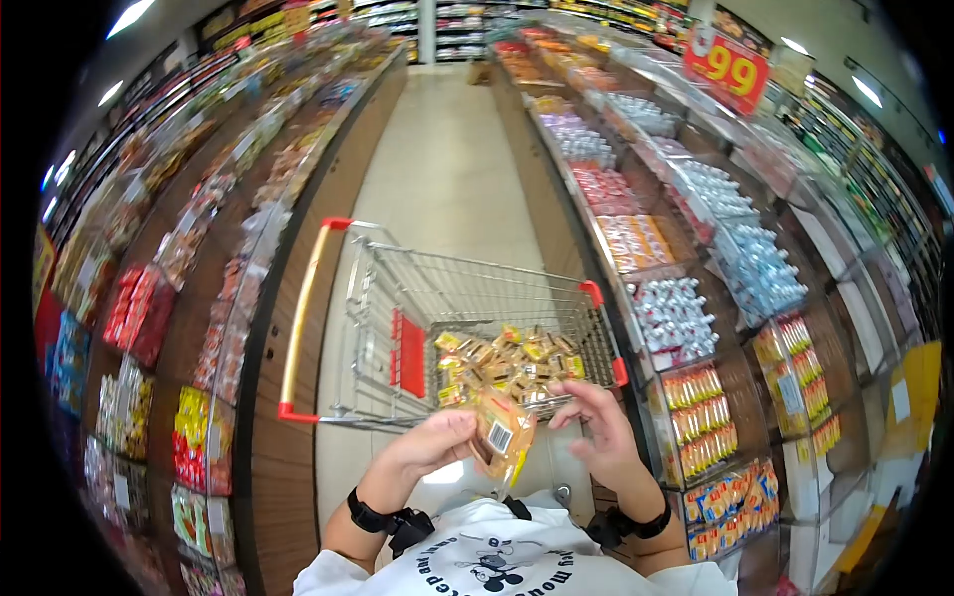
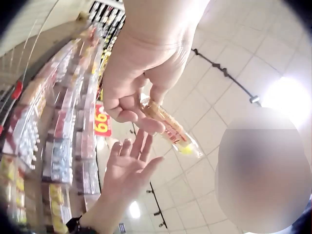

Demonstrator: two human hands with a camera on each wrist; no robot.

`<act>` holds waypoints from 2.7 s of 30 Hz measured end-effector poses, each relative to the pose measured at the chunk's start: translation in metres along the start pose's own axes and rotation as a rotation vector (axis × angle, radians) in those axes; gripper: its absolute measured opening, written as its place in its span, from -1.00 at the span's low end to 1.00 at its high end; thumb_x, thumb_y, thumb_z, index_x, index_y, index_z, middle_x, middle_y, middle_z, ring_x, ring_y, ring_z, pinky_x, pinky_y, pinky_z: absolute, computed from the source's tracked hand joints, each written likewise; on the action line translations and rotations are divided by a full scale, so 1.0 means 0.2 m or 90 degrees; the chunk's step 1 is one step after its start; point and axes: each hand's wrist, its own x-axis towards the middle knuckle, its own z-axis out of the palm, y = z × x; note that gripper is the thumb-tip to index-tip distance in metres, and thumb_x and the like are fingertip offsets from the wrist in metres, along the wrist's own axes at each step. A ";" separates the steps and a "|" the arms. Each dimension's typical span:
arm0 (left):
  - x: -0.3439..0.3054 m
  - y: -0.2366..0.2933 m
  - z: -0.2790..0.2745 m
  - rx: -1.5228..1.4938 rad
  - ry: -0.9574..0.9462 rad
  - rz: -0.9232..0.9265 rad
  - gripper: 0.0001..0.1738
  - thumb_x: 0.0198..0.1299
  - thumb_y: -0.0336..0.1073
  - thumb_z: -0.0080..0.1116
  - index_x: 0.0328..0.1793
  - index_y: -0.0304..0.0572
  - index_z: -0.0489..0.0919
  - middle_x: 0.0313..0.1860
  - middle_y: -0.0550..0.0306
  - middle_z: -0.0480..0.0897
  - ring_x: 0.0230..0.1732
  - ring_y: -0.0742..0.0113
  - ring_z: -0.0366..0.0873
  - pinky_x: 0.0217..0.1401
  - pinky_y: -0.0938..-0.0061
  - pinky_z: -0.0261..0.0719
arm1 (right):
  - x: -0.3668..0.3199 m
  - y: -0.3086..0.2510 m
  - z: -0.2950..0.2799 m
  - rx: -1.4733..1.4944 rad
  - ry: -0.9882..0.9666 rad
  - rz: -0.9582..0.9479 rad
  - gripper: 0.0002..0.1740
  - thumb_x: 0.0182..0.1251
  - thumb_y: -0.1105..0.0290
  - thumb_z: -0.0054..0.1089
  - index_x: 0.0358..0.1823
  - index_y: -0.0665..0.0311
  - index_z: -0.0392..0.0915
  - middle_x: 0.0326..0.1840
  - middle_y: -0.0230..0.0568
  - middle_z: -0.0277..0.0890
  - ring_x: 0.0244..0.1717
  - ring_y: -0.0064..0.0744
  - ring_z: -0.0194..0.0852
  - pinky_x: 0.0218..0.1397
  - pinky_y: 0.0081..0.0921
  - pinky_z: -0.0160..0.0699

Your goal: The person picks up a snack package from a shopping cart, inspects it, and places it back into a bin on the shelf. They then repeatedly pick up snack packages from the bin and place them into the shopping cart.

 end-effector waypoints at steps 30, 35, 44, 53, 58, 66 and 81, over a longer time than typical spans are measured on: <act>1.24 -0.84 0.33 0.110 0.245 -0.148 -0.74 0.03 -0.13 -0.06 -0.27 -0.14 0.43 -0.57 0.22 0.44 -0.55 0.47 0.36 -0.51 0.63 0.30 | -2.18 -0.40 -2.42 -0.801 0.276 0.739 -0.64 -0.34 0.14 0.21 -0.60 0.30 0.43 -0.59 -0.10 0.42 -0.50 -0.18 0.41 -0.44 -0.36 0.37; 1.25 -0.89 0.26 0.122 0.203 -0.185 -0.66 0.07 -0.01 -0.13 -0.09 0.07 0.40 -0.42 0.36 0.42 -0.39 0.48 0.31 -0.35 0.56 0.26 | -2.17 -0.29 -2.46 -0.851 0.197 0.757 -0.65 -0.31 0.13 0.18 -0.59 0.28 0.43 -0.59 -0.12 0.42 -0.49 -0.18 0.42 -0.43 -0.34 0.39; 1.24 -0.97 0.17 0.088 0.206 -0.187 -0.66 0.09 -0.02 -0.16 -0.10 0.01 0.39 -0.34 0.31 0.47 -0.33 0.45 0.36 -0.27 0.53 0.31 | -2.19 -0.18 -2.51 -0.912 0.222 0.733 -0.66 -0.33 0.19 0.16 -0.56 0.30 0.38 -0.64 -0.10 0.38 -0.50 -0.10 0.38 -0.41 -0.30 0.39; 1.19 -0.94 0.23 0.127 0.291 -0.159 -0.72 0.03 -0.11 -0.06 -0.27 -0.15 0.41 -0.58 0.20 0.44 -0.58 0.45 0.36 -0.54 0.63 0.27 | -2.21 -0.16 -2.53 -0.931 0.239 0.673 -0.58 -0.40 0.15 0.25 -0.58 0.36 0.40 -0.47 -0.05 0.38 -0.37 -0.09 0.34 -0.24 -0.33 0.36; 1.02 -0.93 0.08 0.100 0.308 -0.106 -0.71 0.04 -0.09 -0.08 -0.24 -0.13 0.41 -0.57 0.19 0.47 -0.57 0.46 0.38 -0.50 0.60 0.35 | -2.23 -0.19 -2.56 -0.864 0.266 0.645 -0.61 -0.45 0.18 0.30 -0.67 0.31 0.36 -0.57 -0.10 0.35 -0.45 -0.12 0.32 -0.38 -0.34 0.32; 0.71 -0.82 -0.13 0.088 0.369 -0.083 -0.74 0.04 -0.10 -0.09 -0.24 -0.07 0.41 -0.57 0.22 0.47 -0.59 0.45 0.38 -0.53 0.61 0.30 | -2.22 -0.26 -2.41 -0.855 0.389 0.715 -0.60 -0.40 0.19 0.33 -0.65 0.27 0.31 -0.66 -0.19 0.35 -0.59 -0.29 0.33 -0.51 -0.44 0.29; 0.45 -0.59 -0.32 0.130 0.402 -0.083 -0.69 0.11 -0.14 -0.18 -0.14 -0.19 0.34 -0.53 0.13 0.45 -0.56 0.43 0.39 -0.53 0.58 0.33 | -2.18 -0.21 -2.29 -0.694 0.552 0.710 -0.75 -0.06 0.35 0.09 -0.34 0.32 0.45 -0.50 -0.20 0.45 -0.51 -0.49 0.42 -0.47 -0.60 0.40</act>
